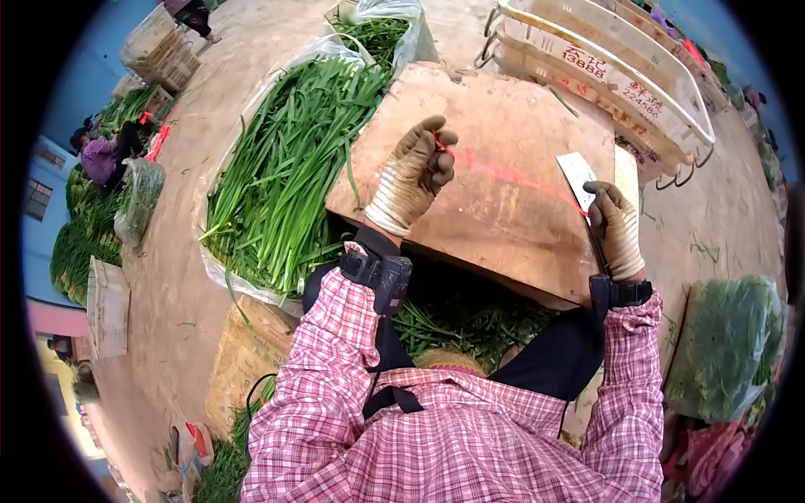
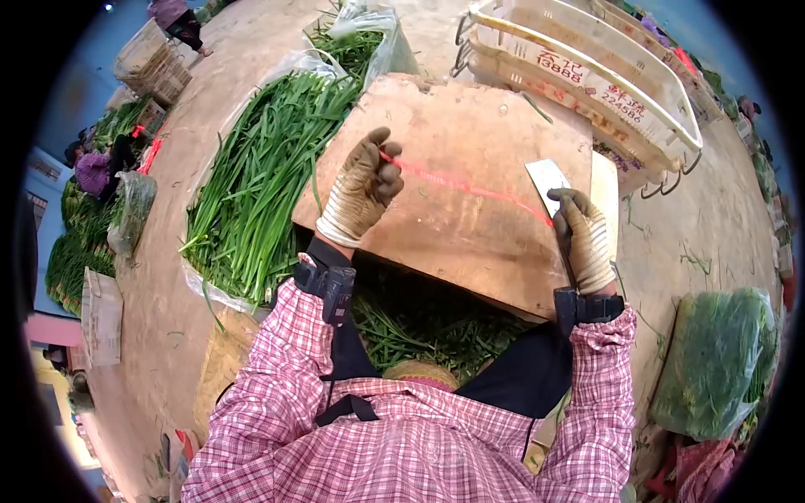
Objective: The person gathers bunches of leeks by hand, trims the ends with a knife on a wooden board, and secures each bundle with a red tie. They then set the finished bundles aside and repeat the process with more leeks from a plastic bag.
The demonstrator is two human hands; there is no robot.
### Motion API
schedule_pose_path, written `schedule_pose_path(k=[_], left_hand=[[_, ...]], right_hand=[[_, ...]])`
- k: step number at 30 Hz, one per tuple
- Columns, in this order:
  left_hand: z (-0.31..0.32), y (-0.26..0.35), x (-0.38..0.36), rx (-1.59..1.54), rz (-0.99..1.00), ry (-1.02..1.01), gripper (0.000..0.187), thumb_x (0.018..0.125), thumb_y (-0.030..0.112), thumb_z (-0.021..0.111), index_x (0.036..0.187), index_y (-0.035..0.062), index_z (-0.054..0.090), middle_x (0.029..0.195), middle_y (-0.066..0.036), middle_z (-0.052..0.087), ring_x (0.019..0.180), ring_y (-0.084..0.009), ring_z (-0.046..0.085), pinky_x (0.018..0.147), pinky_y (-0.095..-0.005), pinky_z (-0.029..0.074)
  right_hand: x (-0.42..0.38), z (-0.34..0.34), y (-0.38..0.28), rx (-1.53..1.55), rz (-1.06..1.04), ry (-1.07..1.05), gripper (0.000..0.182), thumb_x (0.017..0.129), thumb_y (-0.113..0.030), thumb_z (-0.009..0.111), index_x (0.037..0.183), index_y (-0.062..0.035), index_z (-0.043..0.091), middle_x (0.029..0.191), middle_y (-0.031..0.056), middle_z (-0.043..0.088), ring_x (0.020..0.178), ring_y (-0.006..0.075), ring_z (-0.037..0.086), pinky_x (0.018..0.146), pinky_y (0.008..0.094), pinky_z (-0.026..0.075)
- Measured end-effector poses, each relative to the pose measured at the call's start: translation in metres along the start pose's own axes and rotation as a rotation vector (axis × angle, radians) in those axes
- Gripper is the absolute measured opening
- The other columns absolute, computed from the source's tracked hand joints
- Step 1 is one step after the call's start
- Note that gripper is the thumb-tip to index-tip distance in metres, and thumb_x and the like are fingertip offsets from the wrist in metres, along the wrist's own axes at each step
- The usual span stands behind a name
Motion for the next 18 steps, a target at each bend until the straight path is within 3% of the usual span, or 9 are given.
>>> schedule_pose_path(k=[3,6,7,8,9,10,12,15,18], left_hand=[[-0.009,0.007,-0.008,0.072,-0.036,-0.050,0.040,0.094,0.029,0.064,0.125,0.0055,0.055,0.084,-0.001,0.060,0.067,-0.0092,0.053,0.056,-0.0217,0.042],[0.018,0.039,-0.004,1.071,-0.038,-0.100,0.025,0.092,0.011,0.059,0.115,0.0050,0.063,0.084,-0.004,0.067,0.068,-0.0121,0.062,0.058,-0.0260,0.049],[0.015,0.036,0.004,1.171,0.154,-0.176,0.025,0.089,0.008,0.059,0.113,0.0054,0.064,0.086,-0.008,0.069,0.073,-0.0172,0.065,0.062,-0.0306,0.051],[0.014,0.037,0.013,1.289,0.357,-0.256,0.025,0.087,0.006,0.058,0.111,0.0058,0.065,0.089,-0.011,0.071,0.078,-0.0224,0.069,0.066,-0.0351,0.053],[0.029,0.051,0.021,1.557,0.379,-0.250,0.026,0.086,0.006,0.058,0.110,0.0068,0.066,0.091,-0.015,0.071,0.083,-0.0275,0.069,0.070,-0.0388,0.053],[0.043,0.058,0.029,1.811,0.377,-0.238,0.026,0.084,0.005,0.058,0.109,0.0077,0.066,0.094,-0.018,0.070,0.088,-0.0327,0.069,0.074,-0.0424,0.053],[0.031,0.056,0.056,1.914,0.300,-0.066,0.020,0.088,0.008,0.057,0.106,0.0090,0.067,0.087,-0.021,0.068,0.085,-0.0347,0.067,0.074,-0.0419,0.053],[-0.047,0.007,0.103,1.830,0.099,0.023,0.024,0.087,0.012,0.061,0.110,0.0079,0.066,0.092,-0.018,0.070,0.088,-0.0331,0.068,0.076,-0.0412,0.053],[-0.060,-0.003,0.090,1.553,-0.043,0.153,0.034,0.085,0.015,0.064,0.119,0.0078,0.063,0.095,-0.016,0.071,0.085,-0.0288,0.069,0.078,-0.0383,0.053]], right_hand=[[-0.001,-0.001,0.003,-0.094,-0.079,-0.002,0.020,0.098,-0.016,0.053,0.104,-0.0009,0.064,0.064,-0.0070,0.040,0.055,0.0030,0.034,0.049,0.0195,0.026],[-0.006,0.004,-0.015,-0.390,-0.137,0.007,0.019,0.098,-0.016,0.050,0.103,-0.0032,0.064,0.064,-0.0060,0.042,0.055,0.0028,0.033,0.049,0.0216,0.026],[-0.005,0.007,-0.019,-0.369,-0.146,0.010,0.019,0.098,-0.016,0.051,0.102,-0.0032,0.064,0.067,-0.0054,0.046,0.056,0.0041,0.037,0.050,0.0229,0.029],[-0.001,0.008,-0.019,-0.461,-0.263,0.023,0.019,0.098,-0.015,0.050,0.101,-0.0030,0.064,0.072,0.0002,0.054,0.061,0.0081,0.046,0.053,0.0266,0.037],[0.005,0.015,-0.024,-0.708,-0.623,0.042,0.018,0.098,-0.012,0.048,0.100,-0.0038,0.063,0.078,0.0075,0.061,0.068,0.0131,0.053,0.058,0.0322,0.043],[-0.001,0.032,-0.046,-0.847,-0.431,0.025,0.016,0.097,-0.009,0.047,0.100,-0.0043,0.063,0.083,0.0143,0.062,0.071,0.0167,0.055,0.062,0.0349,0.044],[0.020,0.046,-0.032,-0.871,-0.422,0.016,0.010,0.094,-0.010,0.054,0.096,-0.0040,0.062,0.079,0.0202,0.063,0.071,0.0300,0.061,0.067,0.0374,0.048],[0.057,0.042,0.018,-1.066,-0.618,-0.006,0.011,0.091,-0.013,0.057,0.095,-0.0043,0.064,0.079,0.0216,0.065,0.077,0.0337,0.065,0.070,0.0399,0.050],[0.079,0.038,0.038,-1.023,-0.323,0.005,0.012,0.088,-0.013,0.059,0.092,-0.0042,0.067,0.083,0.0219,0.066,0.081,0.0337,0.066,0.072,0.0410,0.050]])
Point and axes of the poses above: each hand's wrist, its own x-axis towards the middle knuckle, its own z-axis out of the palm, y = z × x, the point moved 3 cm from there along x, towards the middle knuckle
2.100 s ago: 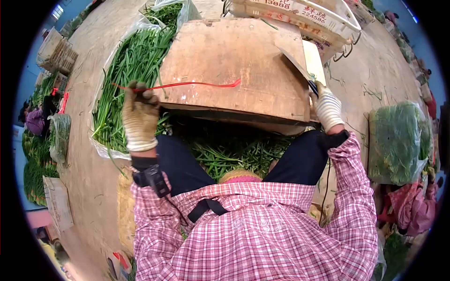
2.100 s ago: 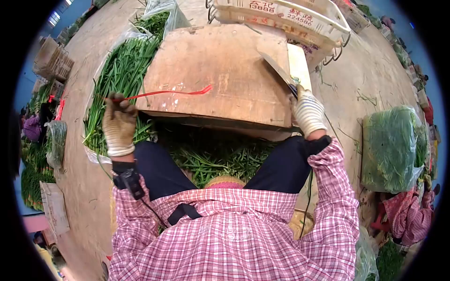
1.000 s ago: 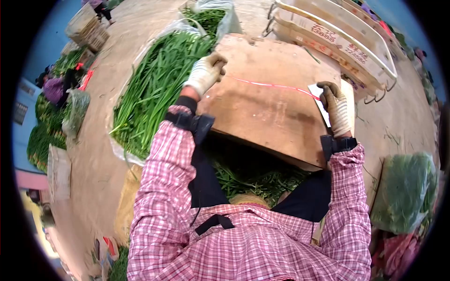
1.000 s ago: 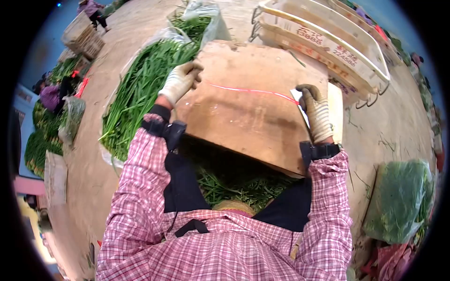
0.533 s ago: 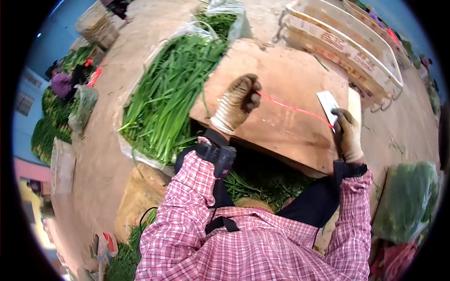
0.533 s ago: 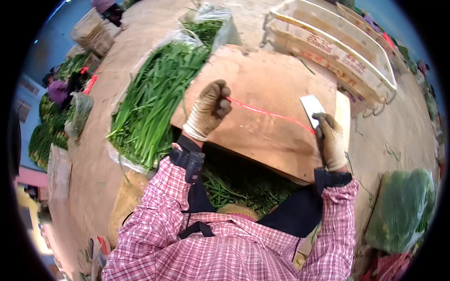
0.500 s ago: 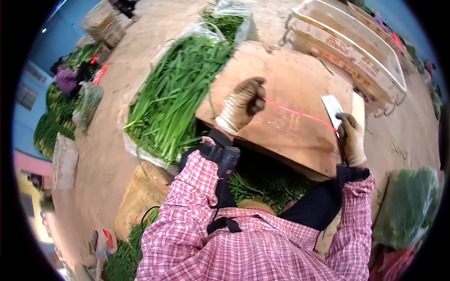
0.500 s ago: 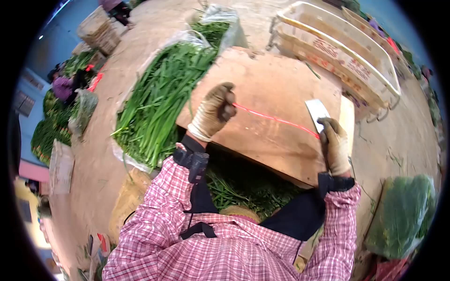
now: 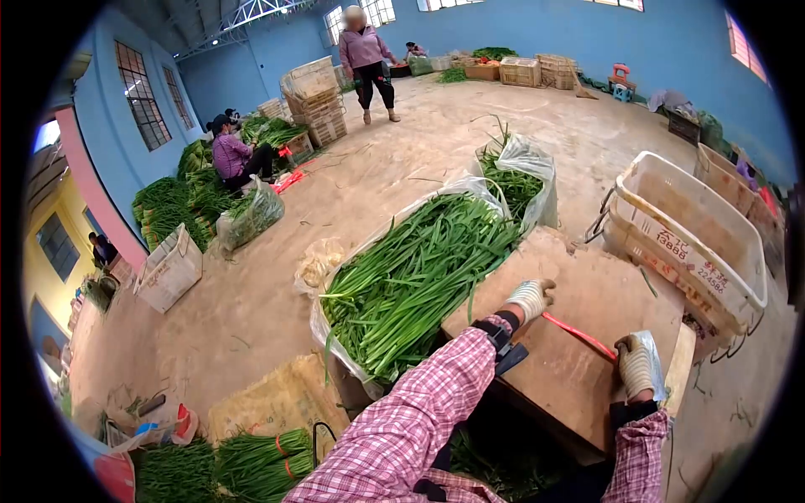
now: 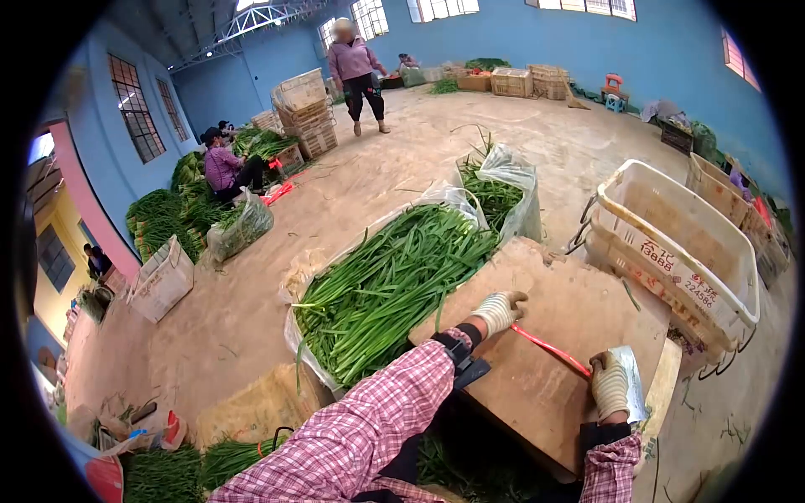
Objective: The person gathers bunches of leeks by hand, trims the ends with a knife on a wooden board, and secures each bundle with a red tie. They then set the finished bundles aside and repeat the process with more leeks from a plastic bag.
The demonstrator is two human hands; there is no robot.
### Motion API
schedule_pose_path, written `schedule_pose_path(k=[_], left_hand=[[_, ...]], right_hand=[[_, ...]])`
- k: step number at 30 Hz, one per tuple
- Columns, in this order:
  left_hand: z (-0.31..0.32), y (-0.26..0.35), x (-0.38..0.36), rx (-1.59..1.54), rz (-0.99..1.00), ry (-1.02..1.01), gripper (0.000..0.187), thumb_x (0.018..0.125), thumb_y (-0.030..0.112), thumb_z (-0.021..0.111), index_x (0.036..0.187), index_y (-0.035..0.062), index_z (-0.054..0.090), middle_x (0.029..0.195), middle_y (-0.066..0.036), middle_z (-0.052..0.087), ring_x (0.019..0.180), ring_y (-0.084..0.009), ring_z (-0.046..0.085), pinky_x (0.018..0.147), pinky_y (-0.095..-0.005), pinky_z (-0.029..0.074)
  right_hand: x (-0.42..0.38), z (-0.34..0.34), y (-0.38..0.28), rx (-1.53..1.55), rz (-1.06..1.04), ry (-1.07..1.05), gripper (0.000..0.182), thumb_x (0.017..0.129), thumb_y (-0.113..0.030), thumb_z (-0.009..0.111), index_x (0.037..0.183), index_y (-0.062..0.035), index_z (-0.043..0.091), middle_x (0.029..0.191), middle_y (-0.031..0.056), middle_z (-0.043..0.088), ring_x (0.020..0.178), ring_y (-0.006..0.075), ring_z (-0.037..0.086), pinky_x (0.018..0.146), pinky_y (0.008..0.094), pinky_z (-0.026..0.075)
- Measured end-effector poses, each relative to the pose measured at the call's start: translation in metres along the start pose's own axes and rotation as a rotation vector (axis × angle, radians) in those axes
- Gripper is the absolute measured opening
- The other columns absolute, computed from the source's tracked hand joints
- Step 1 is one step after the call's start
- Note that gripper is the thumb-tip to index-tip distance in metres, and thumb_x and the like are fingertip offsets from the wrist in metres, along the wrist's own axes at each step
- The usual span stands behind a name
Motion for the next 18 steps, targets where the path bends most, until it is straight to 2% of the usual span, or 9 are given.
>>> schedule_pose_path(k=[3,4,5,7,9,14,15,16,18], left_hand=[[-0.050,0.025,-0.036,0.040,0.117,0.150,0.050,0.085,0.016,0.065,0.132,0.0067,0.053,0.108,-0.015,0.068,0.095,-0.0298,0.066,0.084,-0.0388,0.053],[-0.050,-0.022,-0.015,-0.139,0.390,0.239,0.045,0.087,0.019,0.065,0.129,0.0055,0.054,0.110,-0.012,0.066,0.099,-0.0273,0.062,0.084,-0.0393,0.053],[-0.083,-0.022,-0.035,0.165,0.524,0.240,0.037,0.089,0.019,0.064,0.122,0.0051,0.058,0.108,-0.011,0.066,0.099,-0.0249,0.063,0.084,-0.0370,0.053],[-0.151,-0.022,-0.081,0.777,0.817,0.386,0.023,0.092,0.018,0.061,0.110,0.0044,0.066,0.105,-0.008,0.067,0.097,-0.0203,0.064,0.083,-0.0322,0.053],[-0.216,-0.017,-0.158,-0.101,0.087,0.382,0.027,0.092,0.016,0.062,0.114,0.0016,0.066,0.106,-0.005,0.069,0.088,-0.0118,0.063,0.077,-0.0269,0.051],[-0.268,-0.085,-0.301,0.006,-0.372,0.656,0.021,0.091,0.016,0.063,0.099,-0.0023,0.068,0.081,-0.005,0.067,0.072,-0.0100,0.060,0.065,-0.0241,0.050],[-0.249,-0.118,-0.326,0.002,-0.243,0.671,0.025,0.090,0.021,0.063,0.089,-0.0033,0.069,0.074,-0.011,0.068,0.070,-0.0152,0.064,0.069,-0.0278,0.053],[-0.233,-0.115,-0.347,0.184,-0.589,0.459,0.033,0.090,0.033,0.063,0.090,0.0005,0.070,0.077,-0.015,0.069,0.074,-0.0226,0.068,0.073,-0.0327,0.055],[-0.186,-0.147,-0.383,0.366,-0.603,0.153,0.044,0.088,0.049,0.059,0.089,0.0066,0.071,0.077,-0.020,0.068,0.076,-0.0340,0.067,0.071,-0.0408,0.055]], right_hand=[[-0.005,-0.010,-0.006,0.162,0.146,-0.154,0.010,0.084,-0.009,0.061,0.087,-0.0038,0.069,0.088,0.0170,0.068,0.080,0.0295,0.066,0.073,0.0381,0.051],[-0.008,-0.018,-0.005,0.247,-0.065,-0.093,0.012,0.082,-0.005,0.063,0.092,-0.0039,0.069,0.094,0.0141,0.067,0.083,0.0266,0.065,0.075,0.0351,0.051],[-0.007,-0.023,-0.010,0.353,-0.335,0.029,0.023,0.080,-0.002,0.065,0.102,-0.0057,0.068,0.099,0.0124,0.065,0.085,0.0246,0.062,0.078,0.0326,0.050],[-0.015,-0.063,-0.027,0.133,-0.224,0.140,0.028,0.086,-0.004,0.064,0.113,-0.0041,0.066,0.107,0.0100,0.067,0.094,0.0195,0.061,0.085,0.0313,0.048],[-0.022,-0.055,0.003,0.309,-0.172,0.179,0.024,0.090,-0.005,0.062,0.114,-0.0013,0.066,0.113,0.0088,0.067,0.100,0.0160,0.061,0.089,0.0306,0.048],[-0.025,-0.021,-0.162,0.366,-0.292,-0.075,0.023,0.088,-0.005,0.065,0.111,-0.0046,0.067,0.108,0.0077,0.068,0.095,0.0163,0.063,0.084,0.0308,0.050],[-0.023,0.004,-0.195,0.365,-0.465,-0.135,0.025,0.085,-0.004,0.067,0.110,-0.0051,0.066,0.107,0.0088,0.068,0.096,0.0204,0.064,0.085,0.0322,0.049],[-0.020,0.030,-0.228,0.365,-0.642,-0.193,0.027,0.082,-0.002,0.068,0.109,-0.0057,0.066,0.106,0.0099,0.067,0.098,0.0245,0.064,0.086,0.0336,0.049],[-0.029,0.081,-0.294,0.391,-0.988,-0.259,0.048,0.072,0.000,0.071,0.118,-0.0056,0.060,0.119,0.0163,0.060,0.112,0.0360,0.055,0.094,0.0424,0.045]])
Point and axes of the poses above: each hand's wrist, its own x-axis towards the middle knuckle, its own z-axis out of the palm, y = z × x, the point moved 3 cm from there along x, towards the middle knuckle
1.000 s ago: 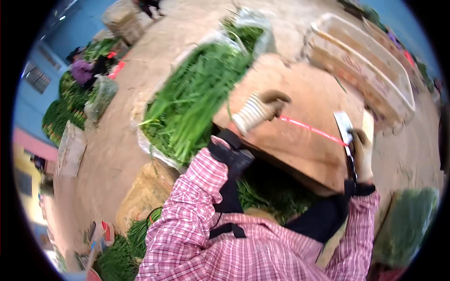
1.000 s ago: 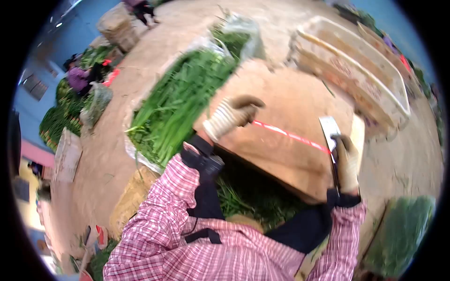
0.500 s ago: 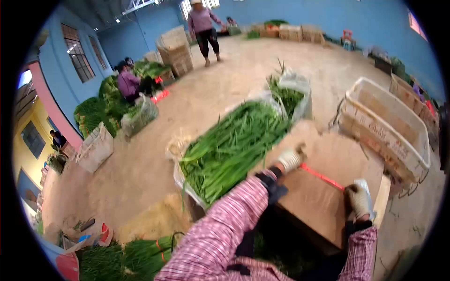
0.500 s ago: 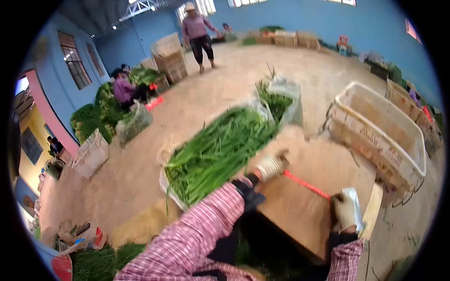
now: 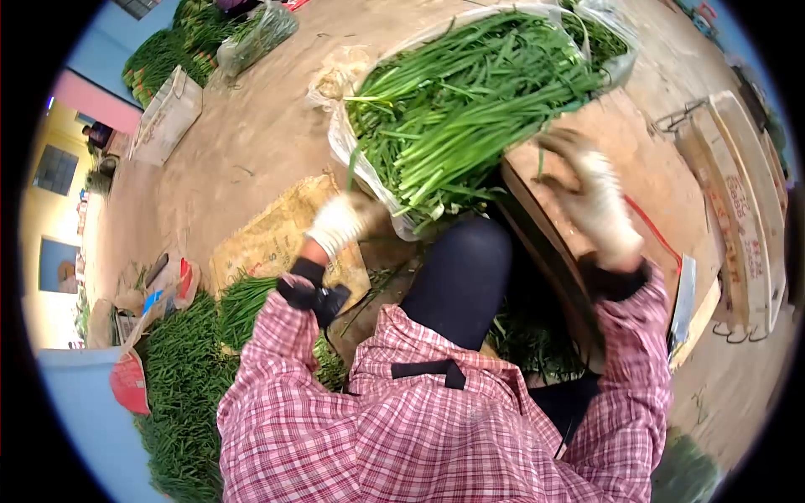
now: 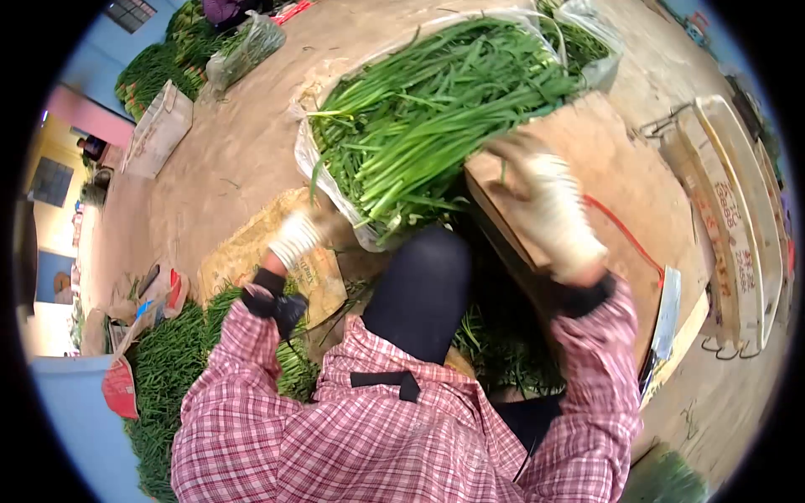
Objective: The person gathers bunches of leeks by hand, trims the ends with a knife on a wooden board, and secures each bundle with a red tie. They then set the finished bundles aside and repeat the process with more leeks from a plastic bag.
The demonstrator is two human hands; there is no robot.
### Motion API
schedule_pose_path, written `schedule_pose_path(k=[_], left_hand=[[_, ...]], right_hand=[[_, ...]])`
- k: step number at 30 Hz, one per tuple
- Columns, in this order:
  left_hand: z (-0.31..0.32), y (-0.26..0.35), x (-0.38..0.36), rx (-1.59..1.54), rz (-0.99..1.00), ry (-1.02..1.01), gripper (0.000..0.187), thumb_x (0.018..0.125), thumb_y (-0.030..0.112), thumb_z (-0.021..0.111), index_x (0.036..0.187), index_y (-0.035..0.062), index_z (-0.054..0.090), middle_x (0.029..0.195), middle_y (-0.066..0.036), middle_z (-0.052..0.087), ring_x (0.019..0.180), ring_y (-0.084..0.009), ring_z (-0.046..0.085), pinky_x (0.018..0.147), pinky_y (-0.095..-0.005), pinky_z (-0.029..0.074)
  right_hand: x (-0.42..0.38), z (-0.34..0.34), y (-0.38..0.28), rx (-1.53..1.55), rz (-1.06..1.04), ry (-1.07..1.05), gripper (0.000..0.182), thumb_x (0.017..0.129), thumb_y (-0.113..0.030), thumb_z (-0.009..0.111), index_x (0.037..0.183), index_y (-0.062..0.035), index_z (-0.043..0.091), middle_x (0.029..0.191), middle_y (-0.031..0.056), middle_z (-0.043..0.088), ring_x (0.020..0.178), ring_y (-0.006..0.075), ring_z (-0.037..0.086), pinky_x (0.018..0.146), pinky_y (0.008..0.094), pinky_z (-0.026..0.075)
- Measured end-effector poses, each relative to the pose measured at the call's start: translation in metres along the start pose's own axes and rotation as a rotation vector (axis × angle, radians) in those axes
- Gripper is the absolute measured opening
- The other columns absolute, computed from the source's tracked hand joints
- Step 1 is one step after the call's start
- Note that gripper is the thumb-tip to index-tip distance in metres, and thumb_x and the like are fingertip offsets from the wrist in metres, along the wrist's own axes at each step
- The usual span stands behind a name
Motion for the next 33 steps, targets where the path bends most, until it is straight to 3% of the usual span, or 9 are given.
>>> schedule_pose_path(k=[2,4,8,13,18,23,25,30,33], left_hand=[[0.040,-0.005,-0.023,-0.360,0.013,-0.281,0.041,0.088,0.046,0.062,0.087,0.0063,0.073,0.079,-0.017,0.069,0.073,-0.0288,0.068,0.070,-0.0407,0.053],[0.092,-0.022,-0.015,-0.426,0.263,-0.073,0.037,0.089,0.041,0.065,0.089,0.0050,0.073,0.075,-0.016,0.069,0.066,-0.0244,0.067,0.067,-0.0372,0.053],[0.061,0.037,-0.013,-0.720,-0.055,-0.270,0.033,0.093,0.034,0.062,0.104,0.0034,0.071,0.079,-0.013,0.071,0.070,-0.0205,0.068,0.068,-0.0334,0.052],[0.058,0.046,-0.004,-0.585,0.036,-0.084,0.038,0.091,0.037,0.060,0.104,0.0016,0.069,0.093,-0.023,0.068,0.089,-0.0358,0.066,0.080,-0.0399,0.051],[0.079,0.044,-0.001,-0.683,0.025,-0.024,0.036,0.091,0.032,0.064,0.090,-0.0034,0.063,0.074,-0.019,0.064,0.071,-0.0259,0.064,0.067,-0.0377,0.050],[0.082,0.041,-0.008,-0.848,0.228,0.099,0.021,0.091,0.020,0.060,0.080,0.0023,0.061,0.070,-0.013,0.056,0.068,-0.0276,0.060,0.063,-0.0387,0.048],[0.091,0.048,-0.012,-1.340,-0.096,-0.043,0.014,0.091,0.013,0.059,0.083,0.0019,0.061,0.064,-0.004,0.052,0.063,-0.0171,0.056,0.059,-0.0340,0.047],[0.107,0.036,-0.014,-1.429,-0.106,0.016,0.023,0.090,0.013,0.064,0.105,-0.0041,0.062,0.088,-0.003,0.063,0.076,-0.0097,0.052,0.067,-0.0285,0.047],[0.114,0.036,-0.019,-1.781,-0.356,-0.127,0.014,0.092,0.011,0.060,0.104,0.0041,0.063,0.094,-0.001,0.061,0.080,-0.0110,0.058,0.071,-0.0269,0.050]], right_hand=[[0.038,0.060,-0.016,-0.030,-0.081,-0.259,0.067,0.064,-0.009,0.078,0.126,-0.0031,0.053,0.126,0.0207,0.054,0.121,0.0387,0.050,0.101,0.0431,0.042],[0.062,0.117,-0.014,-0.135,-0.232,-0.457,0.087,0.058,-0.022,0.086,0.132,-0.0009,0.046,0.137,0.0205,0.048,0.131,0.0391,0.041,0.110,0.0456,0.034],[0.086,0.172,0.015,-0.271,-0.198,-0.636,0.110,0.052,-0.042,0.088,0.141,-0.0011,0.038,0.145,0.0204,0.039,0.133,0.0396,0.038,0.113,0.0460,0.029],[0.072,0.155,-0.001,-0.258,-0.142,-0.737,0.116,0.051,-0.041,0.089,0.145,-0.0048,0.032,0.140,0.0195,0.044,0.121,0.0401,0.049,0.104,0.0462,0.038],[0.065,0.149,-0.019,-0.337,-0.250,-0.721,0.105,0.058,-0.025,0.087,0.146,-0.0116,0.033,0.139,0.0149,0.047,0.112,0.0346,0.055,0.099,0.0437,0.042],[0.067,0.147,-0.017,-0.280,-0.237,-0.889,0.076,0.053,-0.050,0.083,0.118,-0.0159,0.064,0.117,0.0151,0.059,0.117,0.0395,0.048,0.098,0.0502,0.038],[0.071,0.160,-0.021,-0.262,-0.168,-0.882,0.077,0.053,-0.051,0.083,0.118,-0.0134,0.064,0.119,0.0157,0.059,0.115,0.0382,0.051,0.097,0.0473,0.039],[0.062,0.174,-0.029,-0.263,-0.172,-0.829,0.079,0.055,-0.048,0.084,0.122,-0.0118,0.063,0.116,0.0124,0.061,0.113,0.0337,0.054,0.096,0.0440,0.041],[0.055,0.184,-0.044,-0.687,-0.281,-0.944,0.035,0.077,-0.030,0.071,0.108,-0.0158,0.070,0.111,0.0087,0.063,0.110,0.0278,0.057,0.092,0.0437,0.041]])
Point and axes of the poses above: each hand's wrist, its own x-axis towards the middle knuckle, its own z-axis out of the palm, y = z × x, the point moved 3 cm from there along x, towards the middle knuckle
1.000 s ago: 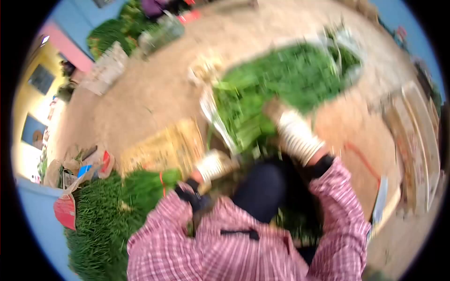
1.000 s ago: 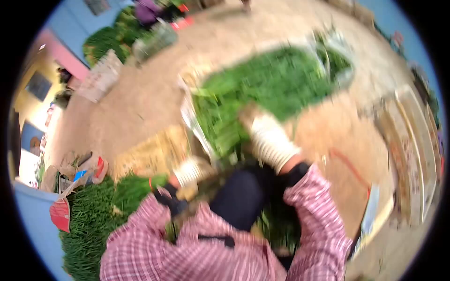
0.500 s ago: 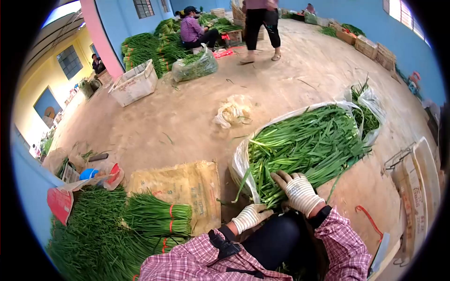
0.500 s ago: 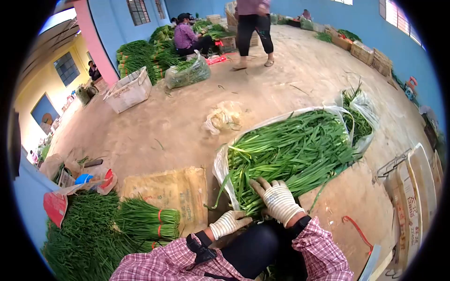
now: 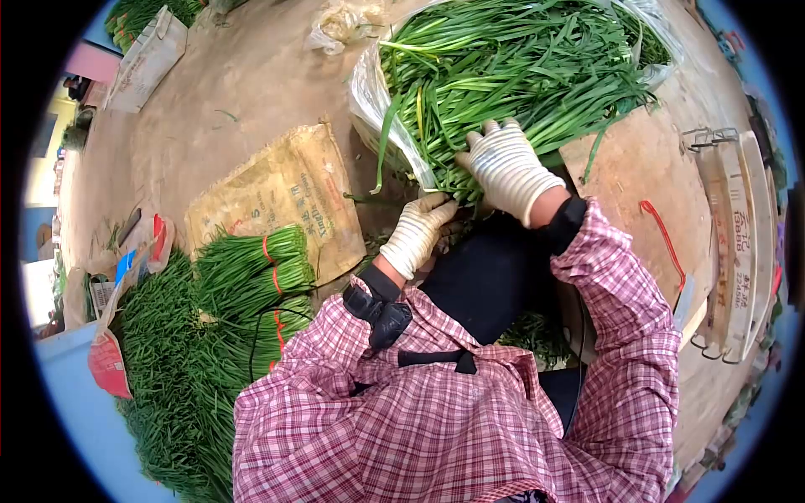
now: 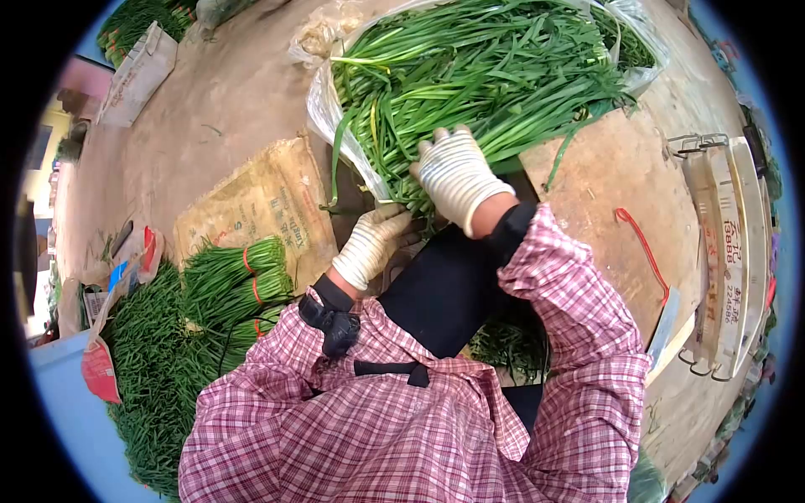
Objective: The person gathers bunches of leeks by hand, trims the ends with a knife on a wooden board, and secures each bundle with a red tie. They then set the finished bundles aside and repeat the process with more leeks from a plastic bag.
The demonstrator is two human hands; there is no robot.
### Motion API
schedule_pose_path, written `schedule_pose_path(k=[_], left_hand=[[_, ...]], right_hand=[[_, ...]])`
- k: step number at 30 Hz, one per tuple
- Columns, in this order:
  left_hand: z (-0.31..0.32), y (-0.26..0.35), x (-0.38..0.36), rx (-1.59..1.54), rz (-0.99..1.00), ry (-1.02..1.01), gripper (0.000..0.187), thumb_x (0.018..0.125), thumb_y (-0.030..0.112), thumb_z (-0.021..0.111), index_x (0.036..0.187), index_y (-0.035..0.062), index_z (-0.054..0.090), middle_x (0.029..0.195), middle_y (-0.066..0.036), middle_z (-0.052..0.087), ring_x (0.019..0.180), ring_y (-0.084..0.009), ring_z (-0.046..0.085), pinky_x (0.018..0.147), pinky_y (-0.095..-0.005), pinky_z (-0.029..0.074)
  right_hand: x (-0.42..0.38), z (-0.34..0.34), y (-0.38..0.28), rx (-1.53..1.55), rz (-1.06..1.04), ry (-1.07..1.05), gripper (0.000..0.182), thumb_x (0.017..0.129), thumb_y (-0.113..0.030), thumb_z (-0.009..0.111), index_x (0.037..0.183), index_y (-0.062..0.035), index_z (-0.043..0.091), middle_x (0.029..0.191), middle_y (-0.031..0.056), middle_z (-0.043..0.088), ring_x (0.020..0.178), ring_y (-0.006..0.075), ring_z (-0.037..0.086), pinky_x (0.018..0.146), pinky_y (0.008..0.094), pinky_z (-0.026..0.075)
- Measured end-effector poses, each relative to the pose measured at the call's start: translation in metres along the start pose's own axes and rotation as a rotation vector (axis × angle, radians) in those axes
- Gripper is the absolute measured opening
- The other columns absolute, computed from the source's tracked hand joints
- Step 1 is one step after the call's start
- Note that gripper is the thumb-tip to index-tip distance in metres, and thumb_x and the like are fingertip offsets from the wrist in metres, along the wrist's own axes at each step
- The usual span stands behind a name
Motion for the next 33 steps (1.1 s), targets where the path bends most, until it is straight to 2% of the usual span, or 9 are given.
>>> schedule_pose_path(k=[7,13,18,23,27,28,29,30,33], left_hand=[[0.024,0.026,-0.004,0.178,0.316,0.099,0.038,0.088,0.009,0.068,0.119,-0.0111,0.058,0.105,-0.009,0.066,0.086,-0.0098,0.058,0.075,-0.0228,0.050],[0.020,0.069,-0.024,0.293,0.533,0.110,0.025,0.097,0.011,0.055,0.118,-0.0035,0.061,0.104,-0.011,0.066,0.085,-0.0127,0.064,0.075,-0.0234,0.054],[0.012,0.059,-0.028,0.344,0.355,0.059,0.024,0.097,0.010,0.055,0.116,-0.0033,0.061,0.096,-0.007,0.067,0.078,-0.0100,0.063,0.068,-0.0199,0.052],[0.013,0.059,-0.043,0.359,0.303,0.073,0.024,0.097,0.012,0.052,0.115,0.0005,0.064,0.093,-0.006,0.068,0.073,-0.0090,0.061,0.064,-0.0208,0.051],[0.022,0.142,-0.034,0.709,0.905,0.291,0.025,0.086,0.002,0.063,0.112,0.0010,0.065,0.094,-0.013,0.068,0.085,-0.0229,0.065,0.081,-0.0332,0.053],[0.024,0.164,-0.027,1.137,1.159,0.553,0.036,0.081,0.007,0.071,0.116,0.0014,0.062,0.095,-0.011,0.066,0.081,-0.0157,0.062,0.071,-0.0287,0.050],[0.031,0.186,-0.015,1.275,1.277,0.617,0.057,0.073,0.012,0.079,0.124,0.0030,0.056,0.106,-0.017,0.063,0.102,-0.0283,0.060,0.090,-0.0385,0.047],[0.025,0.197,0.007,1.330,1.199,0.650,0.072,0.070,0.022,0.083,0.133,0.0094,0.048,0.122,-0.020,0.058,0.118,-0.0363,0.049,0.100,-0.0466,0.040],[0.006,0.216,0.062,1.493,0.628,0.575,0.087,0.068,0.008,0.077,0.143,0.0045,0.034,0.105,-0.024,0.065,0.102,-0.0402,0.061,0.088,-0.0440,0.051]], right_hand=[[0.019,0.010,0.016,0.006,0.049,0.067,0.018,0.082,-0.020,0.064,0.098,-0.0174,0.071,0.094,0.0048,0.070,0.102,0.0264,0.062,0.089,0.0489,0.041],[0.019,-0.025,0.103,0.939,0.137,0.285,0.040,0.072,-0.023,0.076,0.108,-0.0076,0.068,0.087,0.0143,0.071,0.076,0.0303,0.068,0.072,0.0352,0.054],[0.018,-0.010,0.083,0.574,0.093,0.265,0.047,0.071,-0.034,0.076,0.111,-0.0108,0.068,0.092,0.0159,0.071,0.085,0.0321,0.069,0.076,0.0397,0.055],[0.016,0.006,0.054,0.232,0.004,0.294,0.030,0.070,-0.016,0.070,0.100,-0.0161,0.070,0.092,0.0079,0.070,0.087,0.0312,0.068,0.076,0.0409,0.053],[0.010,-0.049,0.090,0.376,0.191,0.471,0.027,0.076,-0.016,0.068,0.104,-0.0150,0.068,0.091,0.0099,0.068,0.090,0.0315,0.066,0.077,0.0428,0.051],[0.011,-0.067,0.091,0.270,0.214,0.502,0.025,0.078,-0.015,0.066,0.103,-0.0149,0.068,0.092,0.0098,0.068,0.090,0.0308,0.066,0.077,0.0435,0.050],[0.015,-0.080,0.087,0.165,0.235,0.528,0.024,0.079,-0.013,0.065,0.102,-0.0149,0.068,0.093,0.0097,0.068,0.091,0.0301,0.066,0.077,0.0442,0.049],[0.023,-0.085,0.081,0.125,0.256,0.490,0.022,0.081,-0.012,0.062,0.102,-0.0154,0.067,0.097,0.0090,0.068,0.092,0.0291,0.066,0.078,0.0447,0.047],[0.059,-0.074,0.068,0.089,0.199,0.409,0.030,0.074,-0.014,0.072,0.104,-0.0155,0.065,0.103,0.0054,0.065,0.103,0.0273,0.060,0.087,0.0426,0.043]])
Point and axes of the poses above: each hand's wrist, its own x-axis towards the middle knuckle, its own z-axis out of the palm, y = z × x, the point moved 3 cm from there along x, towards the middle knuckle
